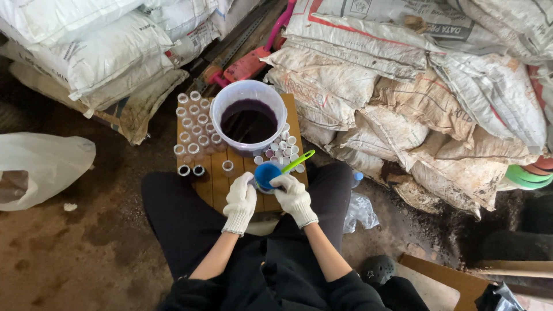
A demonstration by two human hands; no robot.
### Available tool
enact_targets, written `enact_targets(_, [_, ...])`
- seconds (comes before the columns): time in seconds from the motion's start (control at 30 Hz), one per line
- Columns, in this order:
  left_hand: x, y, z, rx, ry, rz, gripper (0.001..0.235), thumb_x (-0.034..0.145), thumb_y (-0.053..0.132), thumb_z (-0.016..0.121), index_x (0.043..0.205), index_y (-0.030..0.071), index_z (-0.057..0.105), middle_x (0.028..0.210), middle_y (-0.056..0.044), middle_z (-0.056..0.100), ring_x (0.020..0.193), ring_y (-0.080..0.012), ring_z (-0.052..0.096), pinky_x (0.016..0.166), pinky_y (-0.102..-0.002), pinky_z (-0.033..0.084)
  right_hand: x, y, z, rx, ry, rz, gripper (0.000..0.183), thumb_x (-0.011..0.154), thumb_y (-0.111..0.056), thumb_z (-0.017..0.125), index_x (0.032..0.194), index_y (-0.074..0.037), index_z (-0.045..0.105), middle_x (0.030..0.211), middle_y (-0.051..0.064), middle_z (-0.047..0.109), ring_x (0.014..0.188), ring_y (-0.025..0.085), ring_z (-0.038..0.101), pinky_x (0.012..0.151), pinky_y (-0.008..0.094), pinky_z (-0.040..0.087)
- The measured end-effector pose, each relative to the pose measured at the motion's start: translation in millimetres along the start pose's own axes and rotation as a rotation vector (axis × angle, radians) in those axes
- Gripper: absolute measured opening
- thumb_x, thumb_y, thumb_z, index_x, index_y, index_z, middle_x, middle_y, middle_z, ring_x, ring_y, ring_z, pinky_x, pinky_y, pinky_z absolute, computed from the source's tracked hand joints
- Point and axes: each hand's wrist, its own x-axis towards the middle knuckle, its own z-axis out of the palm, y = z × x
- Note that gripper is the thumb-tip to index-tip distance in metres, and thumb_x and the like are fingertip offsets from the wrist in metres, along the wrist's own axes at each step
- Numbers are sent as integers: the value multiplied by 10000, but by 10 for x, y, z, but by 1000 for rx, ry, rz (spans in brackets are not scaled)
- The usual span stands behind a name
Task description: Filling small plastic cups with purple liquid using a ladle from a bucket
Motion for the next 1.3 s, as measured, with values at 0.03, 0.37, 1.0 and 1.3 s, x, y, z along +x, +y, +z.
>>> enact_targets(0.03, [69,-73,121,0,3,3,354,1015,288,427,1230,539,553,1306,256,572,1199,-47,599,916,-396,568,30,-99,-23,1,3,-3,243,845,-188,756,1039,-332,732,1159,-106,698,1158,176,677,974,369,608])
enact_targets(0.37, [-109,-181,-624,-1053,527,702,393,826,-14,495,1152,12,713,1013,-116,687,963,-155,650,880,-388,544,170,-841,232,89,72,-303,281,811,-156,797,1017,-344,762,1142,-99,715,1116,181,692,940,349,615])
enact_targets(1.0, [-205,-89,-856,-795,266,-21,408,910,218,553,1291,176,691,1175,-35,694,1149,-100,572,1086,-325,433,501,-876,516,-245,97,-456,246,843,-198,772,1029,-346,708,1079,-126,680,1023,171,714,900,342,641])
enact_targets(1.3, [-95,-272,-734,-355,90,-97,415,946,264,498,1333,380,593,1300,126,678,1257,-132,627,1082,-363,506,355,-827,372,-21,58,-484,309,784,-173,800,1036,-339,731,1170,-119,698,1104,141,678,933,306,609])
